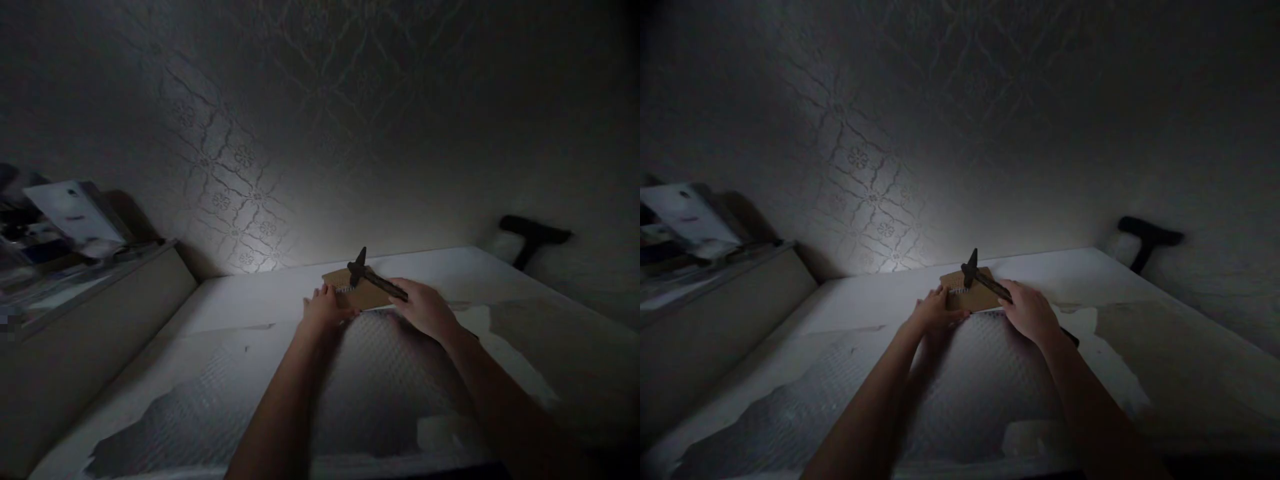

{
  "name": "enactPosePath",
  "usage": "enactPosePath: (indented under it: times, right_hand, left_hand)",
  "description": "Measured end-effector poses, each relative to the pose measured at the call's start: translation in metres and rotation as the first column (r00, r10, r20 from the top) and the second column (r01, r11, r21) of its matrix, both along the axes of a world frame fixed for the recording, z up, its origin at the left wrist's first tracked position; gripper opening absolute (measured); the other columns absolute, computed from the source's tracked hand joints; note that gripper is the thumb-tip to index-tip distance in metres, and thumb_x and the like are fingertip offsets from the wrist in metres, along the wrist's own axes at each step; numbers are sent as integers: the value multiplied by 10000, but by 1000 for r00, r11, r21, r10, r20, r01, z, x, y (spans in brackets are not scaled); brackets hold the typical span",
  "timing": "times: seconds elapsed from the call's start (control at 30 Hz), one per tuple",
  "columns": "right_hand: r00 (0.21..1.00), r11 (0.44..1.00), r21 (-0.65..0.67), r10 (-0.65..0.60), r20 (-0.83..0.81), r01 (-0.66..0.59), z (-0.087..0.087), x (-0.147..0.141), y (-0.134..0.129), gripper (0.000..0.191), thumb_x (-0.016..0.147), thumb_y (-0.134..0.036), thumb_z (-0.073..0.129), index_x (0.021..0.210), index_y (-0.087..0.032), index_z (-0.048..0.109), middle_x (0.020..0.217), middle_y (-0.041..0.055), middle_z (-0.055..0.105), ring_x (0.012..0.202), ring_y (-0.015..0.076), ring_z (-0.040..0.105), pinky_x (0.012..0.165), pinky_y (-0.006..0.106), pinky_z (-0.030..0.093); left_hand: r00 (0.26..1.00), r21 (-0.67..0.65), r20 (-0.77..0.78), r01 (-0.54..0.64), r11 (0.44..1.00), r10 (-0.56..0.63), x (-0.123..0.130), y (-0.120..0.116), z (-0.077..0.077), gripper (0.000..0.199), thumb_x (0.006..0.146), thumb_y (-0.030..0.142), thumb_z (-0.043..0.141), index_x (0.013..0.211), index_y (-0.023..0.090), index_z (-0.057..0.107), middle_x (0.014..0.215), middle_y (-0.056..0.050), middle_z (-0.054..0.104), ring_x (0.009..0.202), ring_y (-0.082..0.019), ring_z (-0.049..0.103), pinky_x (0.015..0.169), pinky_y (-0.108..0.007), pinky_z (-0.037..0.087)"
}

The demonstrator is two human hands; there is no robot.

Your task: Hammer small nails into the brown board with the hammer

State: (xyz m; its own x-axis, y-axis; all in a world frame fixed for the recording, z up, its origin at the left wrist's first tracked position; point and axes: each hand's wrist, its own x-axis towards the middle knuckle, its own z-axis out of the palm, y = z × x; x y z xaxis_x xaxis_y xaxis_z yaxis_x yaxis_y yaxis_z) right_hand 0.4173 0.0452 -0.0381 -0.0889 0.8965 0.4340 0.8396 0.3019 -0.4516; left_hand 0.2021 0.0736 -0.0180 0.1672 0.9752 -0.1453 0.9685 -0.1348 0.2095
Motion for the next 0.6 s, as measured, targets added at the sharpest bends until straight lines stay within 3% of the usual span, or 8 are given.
enactPosePath:
  times: [0.6]
  right_hand:
    - [1000, 1000, 21, 12, -5, -12, -1, 1, 1, 365, 802, -167, 539, 1151, -225, 633, 1082, 70, 701, 952, 235, 655, 818, 334, 493]
  left_hand:
    - [1000, 4, -18, 6, 1000, -6, -1, 2, -3, 905, 723, 698, 540, 1446, 223, 276, 1536, -148, 261, 1382, -346, 278, 1066, -549, 277]
